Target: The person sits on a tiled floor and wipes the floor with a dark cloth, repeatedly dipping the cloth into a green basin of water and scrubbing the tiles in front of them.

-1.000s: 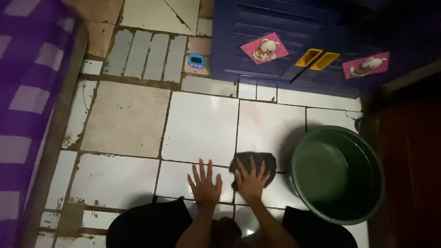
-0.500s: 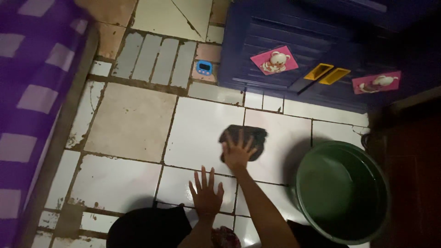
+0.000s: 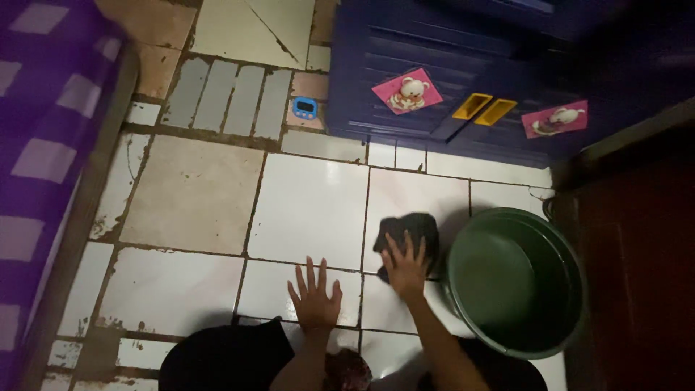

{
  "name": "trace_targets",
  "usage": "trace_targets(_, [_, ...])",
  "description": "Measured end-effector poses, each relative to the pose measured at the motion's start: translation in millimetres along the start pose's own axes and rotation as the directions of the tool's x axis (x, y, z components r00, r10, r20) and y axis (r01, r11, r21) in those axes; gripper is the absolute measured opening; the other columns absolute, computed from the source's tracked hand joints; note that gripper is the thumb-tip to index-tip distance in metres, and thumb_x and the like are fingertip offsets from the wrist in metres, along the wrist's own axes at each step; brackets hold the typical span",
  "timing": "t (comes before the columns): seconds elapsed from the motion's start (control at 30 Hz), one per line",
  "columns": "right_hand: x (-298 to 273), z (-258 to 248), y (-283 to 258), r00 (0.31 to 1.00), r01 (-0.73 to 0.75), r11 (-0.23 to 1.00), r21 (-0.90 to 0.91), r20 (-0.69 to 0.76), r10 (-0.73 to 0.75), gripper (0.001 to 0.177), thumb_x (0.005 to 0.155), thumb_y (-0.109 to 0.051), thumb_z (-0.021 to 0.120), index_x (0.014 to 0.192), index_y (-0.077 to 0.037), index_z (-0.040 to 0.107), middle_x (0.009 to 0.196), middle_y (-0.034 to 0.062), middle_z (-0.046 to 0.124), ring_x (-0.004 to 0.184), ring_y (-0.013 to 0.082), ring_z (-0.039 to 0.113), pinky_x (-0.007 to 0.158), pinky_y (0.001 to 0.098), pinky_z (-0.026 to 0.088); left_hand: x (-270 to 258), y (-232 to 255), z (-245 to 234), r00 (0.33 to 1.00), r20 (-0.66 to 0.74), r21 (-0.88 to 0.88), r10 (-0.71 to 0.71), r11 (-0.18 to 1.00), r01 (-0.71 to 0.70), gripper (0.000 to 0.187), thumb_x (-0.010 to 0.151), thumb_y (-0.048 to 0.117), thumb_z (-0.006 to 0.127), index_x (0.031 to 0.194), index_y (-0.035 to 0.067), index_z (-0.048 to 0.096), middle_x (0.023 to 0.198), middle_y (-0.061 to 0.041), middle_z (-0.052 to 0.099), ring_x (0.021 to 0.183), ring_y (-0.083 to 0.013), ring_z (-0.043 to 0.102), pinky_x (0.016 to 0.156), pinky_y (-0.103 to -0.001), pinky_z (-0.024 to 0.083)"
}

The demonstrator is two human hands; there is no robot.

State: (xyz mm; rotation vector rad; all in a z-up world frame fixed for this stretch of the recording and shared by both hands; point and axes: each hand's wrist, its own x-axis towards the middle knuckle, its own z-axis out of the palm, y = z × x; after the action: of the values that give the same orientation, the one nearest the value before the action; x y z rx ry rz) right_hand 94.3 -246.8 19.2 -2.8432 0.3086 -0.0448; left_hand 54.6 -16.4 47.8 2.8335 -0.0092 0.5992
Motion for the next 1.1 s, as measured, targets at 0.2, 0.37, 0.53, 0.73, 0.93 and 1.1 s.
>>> trace_targets(0.2, [-86, 23, -32, 0.985, -0.139, 0.981, -0.134, 0.081, 0.150, 0.059, 0.096, -0.068, 0.035, 0.153, -0.056, 0.034, 0.170, -0.0026, 0.022, 0.154, 0.0453, 0.013, 0.108, 0.0774, 0.019, -9, -3, 11, 0.996, 0.084, 0.104, -0.010, 0.995, 0.001, 0.067, 0.098, 0.053, 0.045, 0.160, 0.032, 0.034, 0.170, -0.002, 0.027, 0.155, -0.0295, 0.029, 0.123, -0.055, 0.025])
trace_targets(0.37, [-82, 25, -80, 0.990, 0.018, 0.999, -0.039, 0.140, -0.013, 0.056, 0.100, -0.065, 0.033, 0.154, -0.055, 0.033, 0.169, -0.0007, 0.019, 0.152, 0.0474, 0.005, 0.110, 0.0775, 0.008, -2, -2, -2, 0.998, 0.065, 0.077, -0.001, 0.997, -0.004, 0.070, 0.092, 0.051, 0.055, 0.158, 0.032, 0.039, 0.168, -0.003, 0.031, 0.153, -0.0303, 0.032, 0.122, -0.054, 0.028])
trace_targets(0.53, [-17, 31, -95, 0.986, 0.160, 0.987, -0.030, 0.049, -0.158, 0.053, 0.099, -0.063, 0.039, 0.151, -0.053, 0.041, 0.166, 0.0018, 0.028, 0.151, 0.0491, 0.010, 0.106, 0.0820, 0.014, -3, -4, 5, 0.997, 0.077, 0.058, -0.025, 0.998, 0.020, 0.065, 0.095, 0.051, 0.051, 0.156, 0.032, 0.042, 0.167, -0.002, 0.033, 0.152, -0.0296, 0.033, 0.120, -0.055, 0.028])
trace_targets(0.73, [74, 18, -66, 0.964, 0.108, 0.993, 0.046, 0.240, -0.116, 0.060, 0.095, -0.071, 0.026, 0.153, -0.056, 0.032, 0.170, 0.0008, 0.019, 0.154, 0.0496, 0.005, 0.109, 0.0816, 0.008, 1, -1, 4, 1.000, 0.029, 0.108, -0.012, 0.994, 0.009, 0.063, 0.092, 0.050, 0.054, 0.152, 0.030, 0.048, 0.163, -0.003, 0.039, 0.149, -0.0280, 0.038, 0.118, -0.054, 0.034])
trace_targets(0.93, [90, 6, -12, 0.978, -0.121, 0.992, 0.024, 0.174, 0.115, 0.060, 0.096, -0.069, 0.025, 0.154, -0.055, 0.031, 0.171, -0.0002, 0.019, 0.156, 0.0450, 0.002, 0.114, 0.0767, 0.007, 2, -2, 6, 0.999, 0.042, 0.166, -0.007, 0.986, 0.000, 0.065, 0.094, 0.054, 0.047, 0.156, 0.034, 0.041, 0.166, 0.000, 0.035, 0.151, -0.0251, 0.035, 0.120, -0.050, 0.028])
trace_targets(1.1, [29, 16, -2, 0.995, -0.092, 0.996, -0.003, -0.041, 0.092, 0.053, 0.099, -0.060, 0.041, 0.151, -0.050, 0.043, 0.166, 0.0065, 0.032, 0.150, 0.0556, 0.017, 0.102, 0.0808, 0.027, 0, -3, 11, 1.000, 0.010, 0.124, 0.000, 0.992, -0.002, 0.066, 0.090, 0.052, 0.053, 0.153, 0.032, 0.046, 0.163, -0.002, 0.040, 0.148, -0.0281, 0.040, 0.117, -0.054, 0.034])
